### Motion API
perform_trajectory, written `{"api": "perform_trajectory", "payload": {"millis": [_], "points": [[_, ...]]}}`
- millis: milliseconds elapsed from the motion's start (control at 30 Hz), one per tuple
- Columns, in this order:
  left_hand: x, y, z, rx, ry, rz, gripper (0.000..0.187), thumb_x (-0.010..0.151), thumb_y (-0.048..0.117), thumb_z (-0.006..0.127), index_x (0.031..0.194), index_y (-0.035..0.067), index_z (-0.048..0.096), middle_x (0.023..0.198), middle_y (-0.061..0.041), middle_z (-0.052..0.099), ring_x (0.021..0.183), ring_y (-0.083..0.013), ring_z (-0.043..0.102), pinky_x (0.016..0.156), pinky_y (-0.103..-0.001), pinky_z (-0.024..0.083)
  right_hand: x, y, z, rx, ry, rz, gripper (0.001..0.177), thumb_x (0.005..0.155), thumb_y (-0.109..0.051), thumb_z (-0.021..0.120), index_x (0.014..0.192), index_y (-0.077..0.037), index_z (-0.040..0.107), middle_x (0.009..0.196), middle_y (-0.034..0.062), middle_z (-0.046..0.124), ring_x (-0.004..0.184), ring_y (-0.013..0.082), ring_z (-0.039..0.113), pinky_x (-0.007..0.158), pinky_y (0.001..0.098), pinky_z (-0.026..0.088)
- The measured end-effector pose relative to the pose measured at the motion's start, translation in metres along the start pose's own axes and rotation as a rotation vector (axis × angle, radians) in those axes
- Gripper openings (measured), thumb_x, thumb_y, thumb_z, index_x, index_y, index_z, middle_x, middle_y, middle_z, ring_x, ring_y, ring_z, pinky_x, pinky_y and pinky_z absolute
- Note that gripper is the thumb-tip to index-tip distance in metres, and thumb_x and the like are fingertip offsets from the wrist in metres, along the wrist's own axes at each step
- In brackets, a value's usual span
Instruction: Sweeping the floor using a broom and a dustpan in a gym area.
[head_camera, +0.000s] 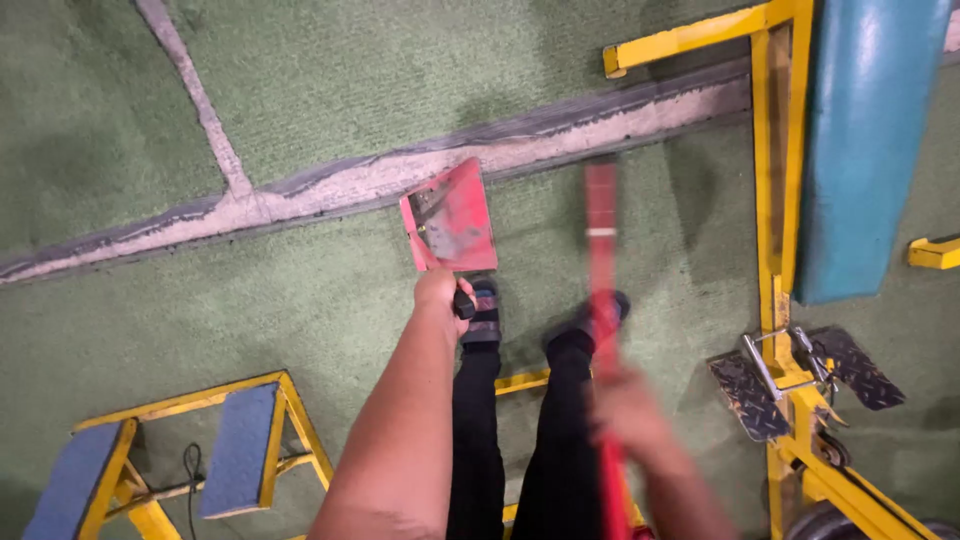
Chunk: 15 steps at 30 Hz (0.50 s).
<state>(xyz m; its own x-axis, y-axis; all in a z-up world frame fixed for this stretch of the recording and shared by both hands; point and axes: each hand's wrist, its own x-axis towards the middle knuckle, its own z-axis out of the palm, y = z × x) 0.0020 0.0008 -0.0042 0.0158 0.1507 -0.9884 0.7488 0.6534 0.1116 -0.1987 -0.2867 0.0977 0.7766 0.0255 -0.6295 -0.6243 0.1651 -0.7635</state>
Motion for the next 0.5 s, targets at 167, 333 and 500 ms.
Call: {"api": "perform_trajectory", "payload": {"millis": [167, 333, 500], "points": [[-0.004, 0.003, -0.001, -0.033, 0.039, -0.036, 0.019, 0.099, 0.007, 0.038, 0.109, 0.013, 0.052, 0.076, -0.007, 0.055, 0.049, -0.0109, 0.050, 0.038, -0.025, 0.038, -0.024, -0.151, 0.158, -0.287, 0.083, 0.888, 0.072, 0.091, -0.008, 0.055, 0.160, -0.029, 0.045, 0.067, 0.0106, 0.058, 0.042, 0.0181, 0.042, 0.035, 0.0324, 0.037], [-0.018, 0.014, -0.001, 0.028, 0.056, -0.037, 0.022, 0.093, 0.004, 0.036, 0.104, 0.010, 0.054, 0.067, -0.010, 0.054, 0.048, -0.0131, 0.050, 0.035, -0.027, 0.034, -0.064, -0.164, 0.070, -0.054, 0.150, 0.852, 0.059, 0.091, -0.001, 0.068, 0.146, -0.022, 0.069, 0.063, 0.0083, 0.054, 0.040, 0.0159, 0.038, 0.033, 0.0312, 0.023], [-0.011, 0.009, 0.000, 0.035, 0.045, -0.033, 0.018, 0.094, 0.005, 0.038, 0.101, 0.009, 0.054, 0.064, -0.009, 0.054, 0.046, -0.0140, 0.050, 0.035, -0.029, 0.034, -0.096, -0.130, -0.043, 0.054, 0.363, 0.706, 0.035, 0.081, 0.021, 0.065, 0.113, 0.006, 0.067, 0.078, 0.0216, 0.061, 0.046, 0.0279, 0.046, 0.032, 0.0406, 0.030]]}}
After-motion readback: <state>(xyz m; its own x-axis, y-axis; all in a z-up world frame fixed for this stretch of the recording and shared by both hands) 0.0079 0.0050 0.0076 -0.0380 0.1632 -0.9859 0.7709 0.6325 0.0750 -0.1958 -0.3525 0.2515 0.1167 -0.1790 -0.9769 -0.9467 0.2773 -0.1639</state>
